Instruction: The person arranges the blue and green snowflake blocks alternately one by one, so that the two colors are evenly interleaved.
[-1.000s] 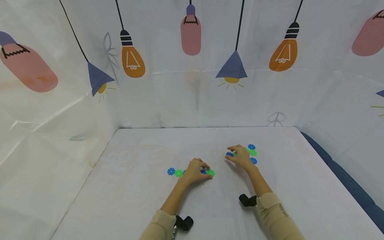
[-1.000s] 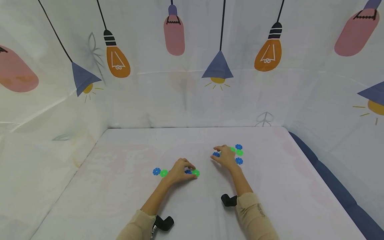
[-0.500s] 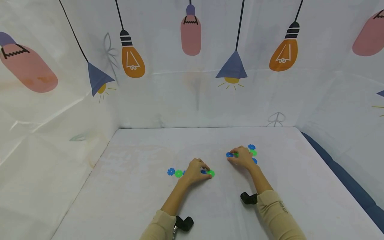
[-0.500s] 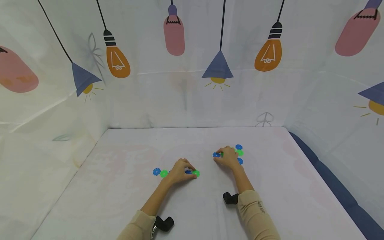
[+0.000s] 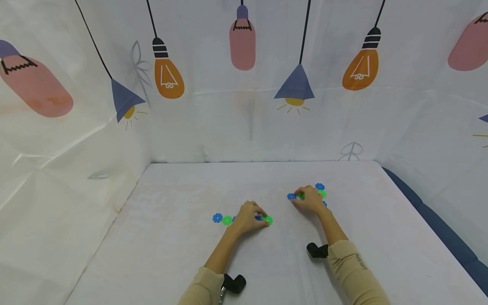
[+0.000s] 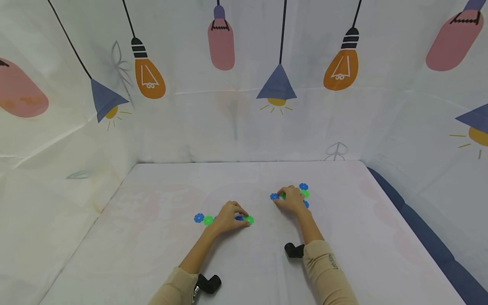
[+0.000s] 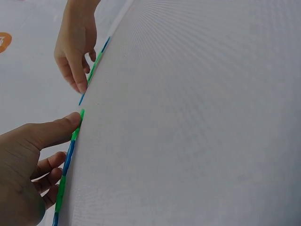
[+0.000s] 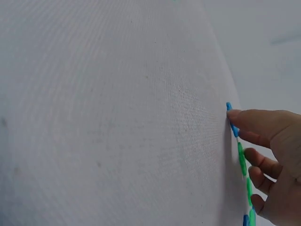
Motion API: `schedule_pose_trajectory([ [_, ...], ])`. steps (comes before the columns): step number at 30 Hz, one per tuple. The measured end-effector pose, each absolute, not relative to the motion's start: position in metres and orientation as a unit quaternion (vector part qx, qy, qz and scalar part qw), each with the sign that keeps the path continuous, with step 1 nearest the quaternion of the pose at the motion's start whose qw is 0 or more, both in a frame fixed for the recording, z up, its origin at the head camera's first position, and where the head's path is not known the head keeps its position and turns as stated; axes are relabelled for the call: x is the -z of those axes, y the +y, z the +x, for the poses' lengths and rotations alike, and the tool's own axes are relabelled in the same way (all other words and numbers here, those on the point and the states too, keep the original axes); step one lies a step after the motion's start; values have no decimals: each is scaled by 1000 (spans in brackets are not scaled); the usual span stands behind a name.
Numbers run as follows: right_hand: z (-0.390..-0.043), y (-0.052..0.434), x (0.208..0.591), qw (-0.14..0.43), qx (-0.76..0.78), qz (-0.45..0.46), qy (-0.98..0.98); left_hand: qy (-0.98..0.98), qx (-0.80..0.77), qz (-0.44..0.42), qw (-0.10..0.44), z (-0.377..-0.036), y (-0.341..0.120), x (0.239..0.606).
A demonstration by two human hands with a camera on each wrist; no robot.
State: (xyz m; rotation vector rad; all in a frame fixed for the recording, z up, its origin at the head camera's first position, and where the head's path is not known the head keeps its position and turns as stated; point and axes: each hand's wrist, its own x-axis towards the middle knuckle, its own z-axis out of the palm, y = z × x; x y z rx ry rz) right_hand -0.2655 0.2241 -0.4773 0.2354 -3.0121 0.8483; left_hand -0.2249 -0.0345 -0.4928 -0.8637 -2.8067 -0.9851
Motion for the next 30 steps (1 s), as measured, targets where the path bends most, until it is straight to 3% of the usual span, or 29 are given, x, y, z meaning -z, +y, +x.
schedule_pose_trajectory([
  [14, -262, 220, 479, 15, -377, 101, -921, -906, 324, -272, 11, -225, -35, 490],
  [30, -260, 216, 478, 6, -307, 139, -941, -904, 331, -272, 10, -226, -35, 493],
])
